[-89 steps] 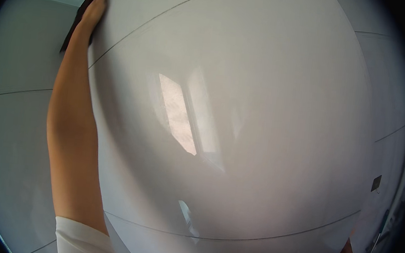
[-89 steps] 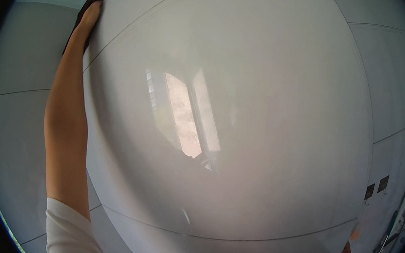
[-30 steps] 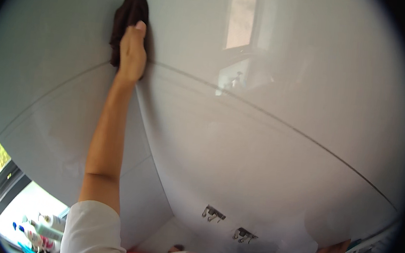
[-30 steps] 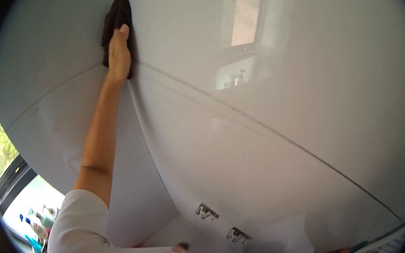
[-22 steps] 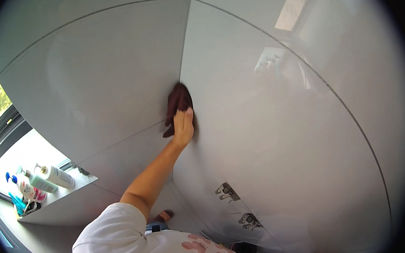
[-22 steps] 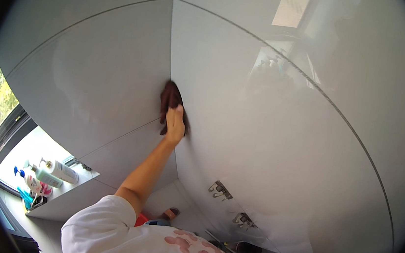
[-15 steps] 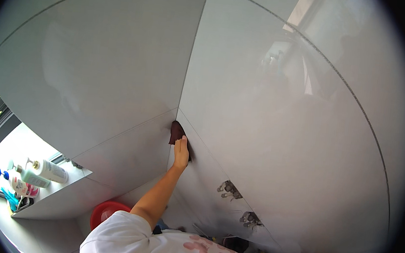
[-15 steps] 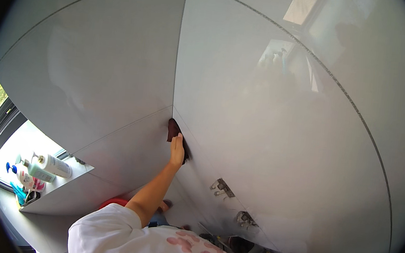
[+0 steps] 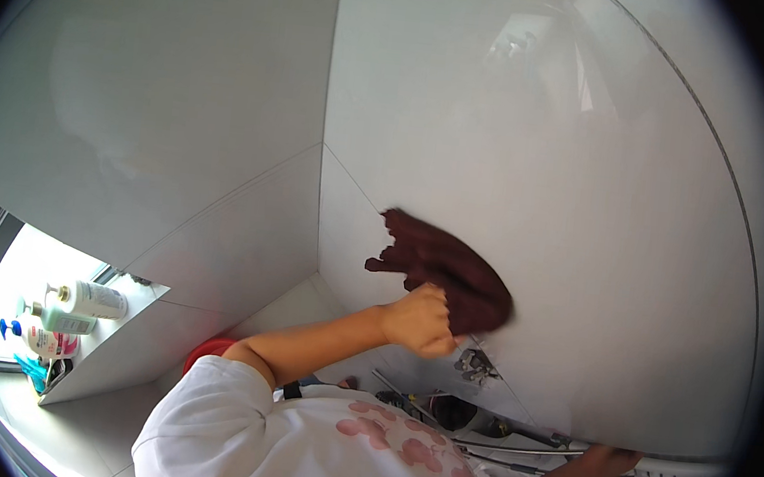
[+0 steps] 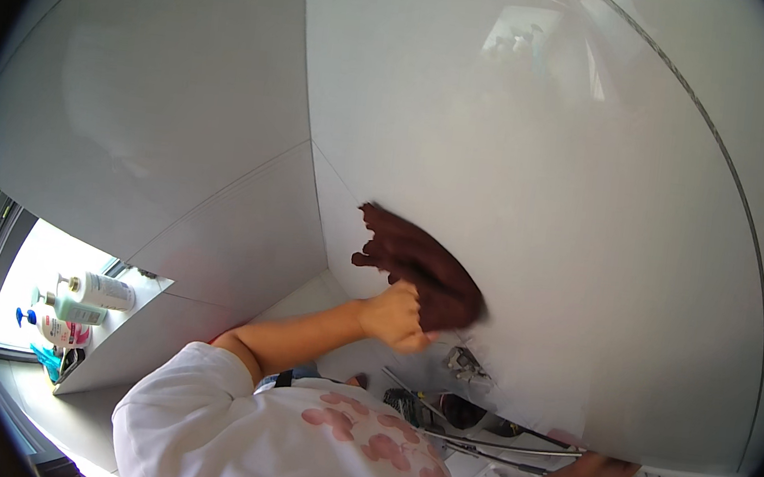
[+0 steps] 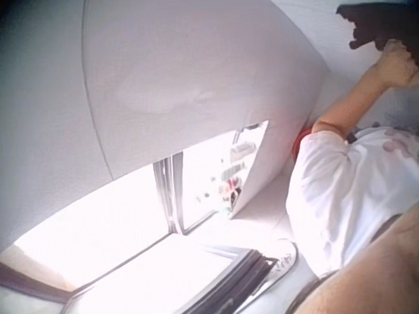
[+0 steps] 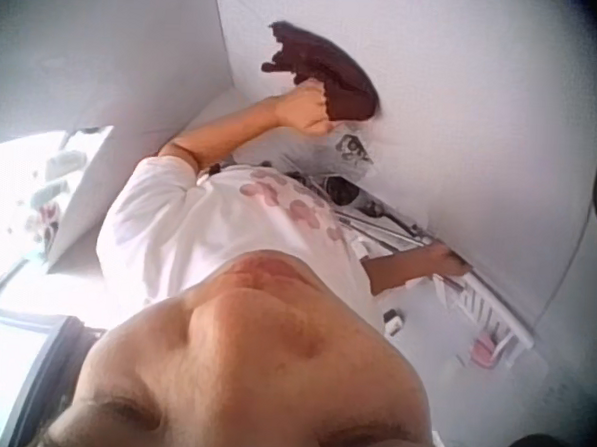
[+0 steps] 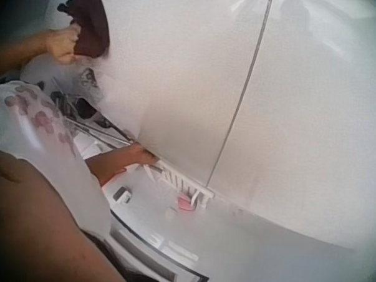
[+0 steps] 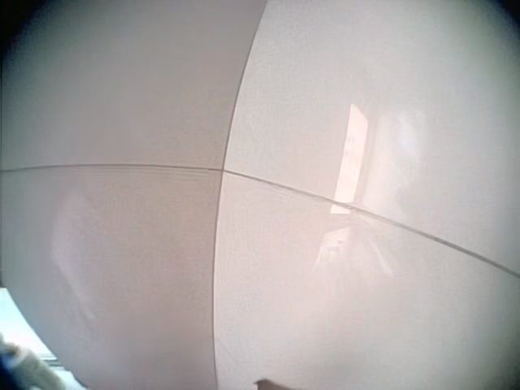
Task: The person washes a dark cloth at the sink, wrings it out, and then wipes the tiled walls of the bathroom. They move around the room to reach different wall sections, using the cloth to clean the surfaces.
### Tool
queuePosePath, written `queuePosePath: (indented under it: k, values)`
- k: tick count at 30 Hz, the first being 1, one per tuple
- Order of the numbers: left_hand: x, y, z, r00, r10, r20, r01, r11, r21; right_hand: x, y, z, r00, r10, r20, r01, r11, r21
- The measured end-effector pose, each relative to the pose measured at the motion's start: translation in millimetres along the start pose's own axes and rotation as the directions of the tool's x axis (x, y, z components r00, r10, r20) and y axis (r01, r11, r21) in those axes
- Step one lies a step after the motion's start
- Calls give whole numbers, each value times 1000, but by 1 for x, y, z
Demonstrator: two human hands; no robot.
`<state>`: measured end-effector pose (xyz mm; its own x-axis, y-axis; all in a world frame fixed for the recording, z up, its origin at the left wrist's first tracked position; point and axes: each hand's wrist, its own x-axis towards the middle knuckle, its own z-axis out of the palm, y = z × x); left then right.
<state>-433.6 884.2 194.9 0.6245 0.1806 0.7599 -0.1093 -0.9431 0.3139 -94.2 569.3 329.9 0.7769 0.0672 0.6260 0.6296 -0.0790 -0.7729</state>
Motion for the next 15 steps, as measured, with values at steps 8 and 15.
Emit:
queuePosePath:
  k: [8, 15]
  values:
    - [53, -83, -54, 993, 121, 8, -120, 990, -77, 4, -17, 4, 921, 116, 372, -390, 309, 868]
    - [130, -90, -184, 527, -177, -831, 417, 906, 72, 8, 5, -11, 904, 124, 410, -428, 227, 875]
